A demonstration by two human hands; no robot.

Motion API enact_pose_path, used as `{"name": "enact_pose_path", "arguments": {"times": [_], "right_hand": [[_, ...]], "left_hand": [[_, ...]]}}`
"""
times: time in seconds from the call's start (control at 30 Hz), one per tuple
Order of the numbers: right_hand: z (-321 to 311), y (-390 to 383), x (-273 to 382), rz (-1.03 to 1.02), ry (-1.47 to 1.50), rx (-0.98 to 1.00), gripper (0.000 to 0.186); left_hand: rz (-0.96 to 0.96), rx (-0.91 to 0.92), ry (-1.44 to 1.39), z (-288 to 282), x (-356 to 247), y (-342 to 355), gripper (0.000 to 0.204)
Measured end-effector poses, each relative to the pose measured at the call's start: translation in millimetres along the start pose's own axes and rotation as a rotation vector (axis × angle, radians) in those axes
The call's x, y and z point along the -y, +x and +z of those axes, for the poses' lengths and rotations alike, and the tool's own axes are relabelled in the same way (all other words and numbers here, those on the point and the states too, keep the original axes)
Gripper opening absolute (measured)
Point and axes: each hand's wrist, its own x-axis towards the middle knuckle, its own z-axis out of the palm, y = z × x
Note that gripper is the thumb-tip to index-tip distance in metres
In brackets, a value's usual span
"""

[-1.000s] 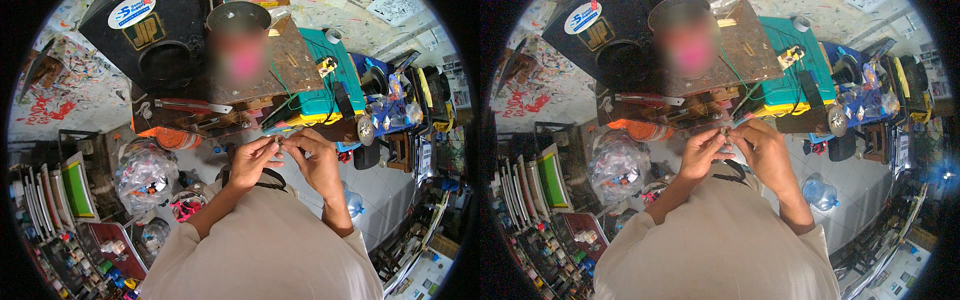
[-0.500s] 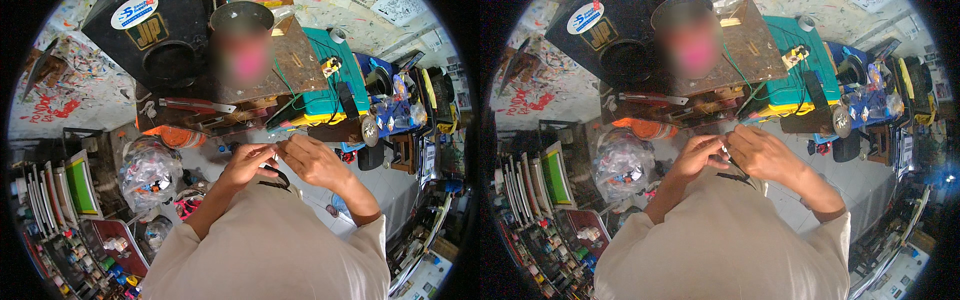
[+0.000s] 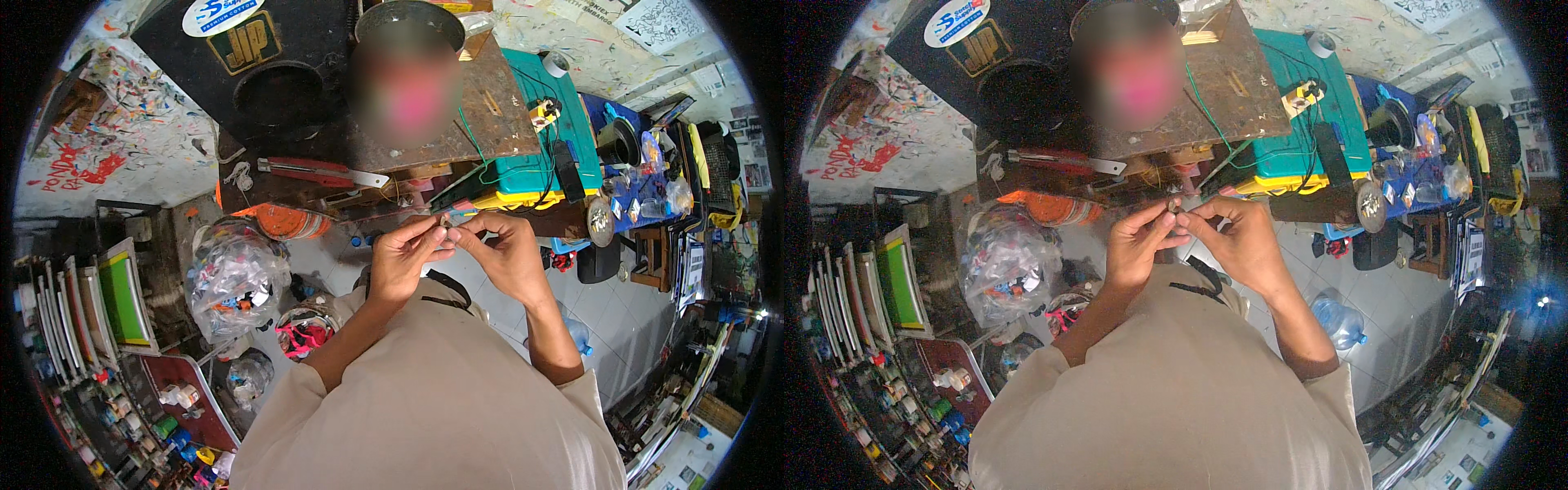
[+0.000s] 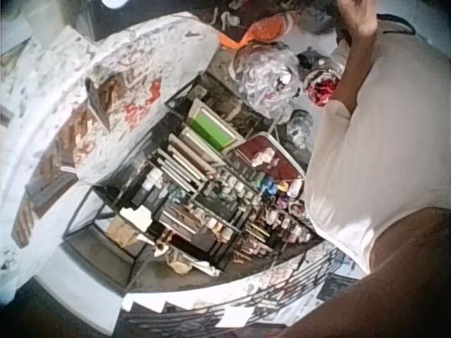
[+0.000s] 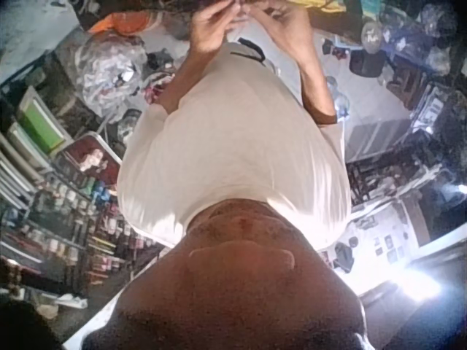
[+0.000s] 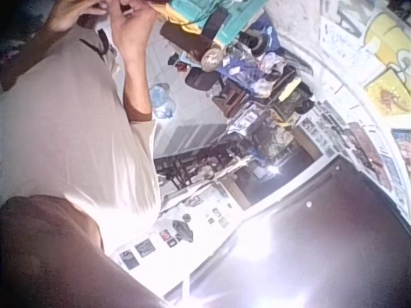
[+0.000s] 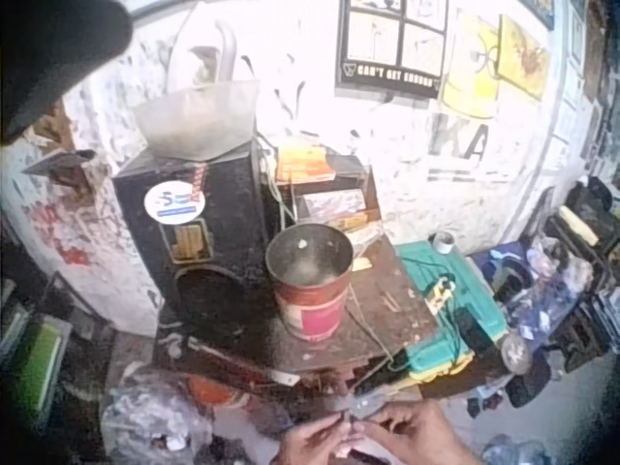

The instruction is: The person uses a red utility knife to strip the insulation from the ends of two wires. They then twist the exposed copper strands together to join the wires. The person continues to manipulate the joined wires, possibly checking the connection or preparing for further steps.

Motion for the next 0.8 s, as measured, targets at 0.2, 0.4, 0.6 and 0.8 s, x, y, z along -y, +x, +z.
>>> {"name": "enact_pose_path", "arguments": {"times": [0.2, 0.4, 0.6, 0.8], "right_hand": [[-13, 4, 1, 0.254, 0.128, 0.14, 0.02], [-12, 6, -3, 0.137, 0.175, 0.116, 0.013], [-14, 5, 14, -0.33, -0.225, -0.029, 0.009], [-20, 8, 19, -0.483, -0.316, 0.013, 0.011]], "left_hand": [[0.17, 0.04, 0.063, 1, 0, 2, 0.025], [0.213, 0.046, 0.099, 2, -2, 4, 0.024], [0.086, 0.061, 0.006, 5, -12, 3, 0.025], [-0.036, 0.103, -0.073, 3, -11, 0, 0.026]]}}
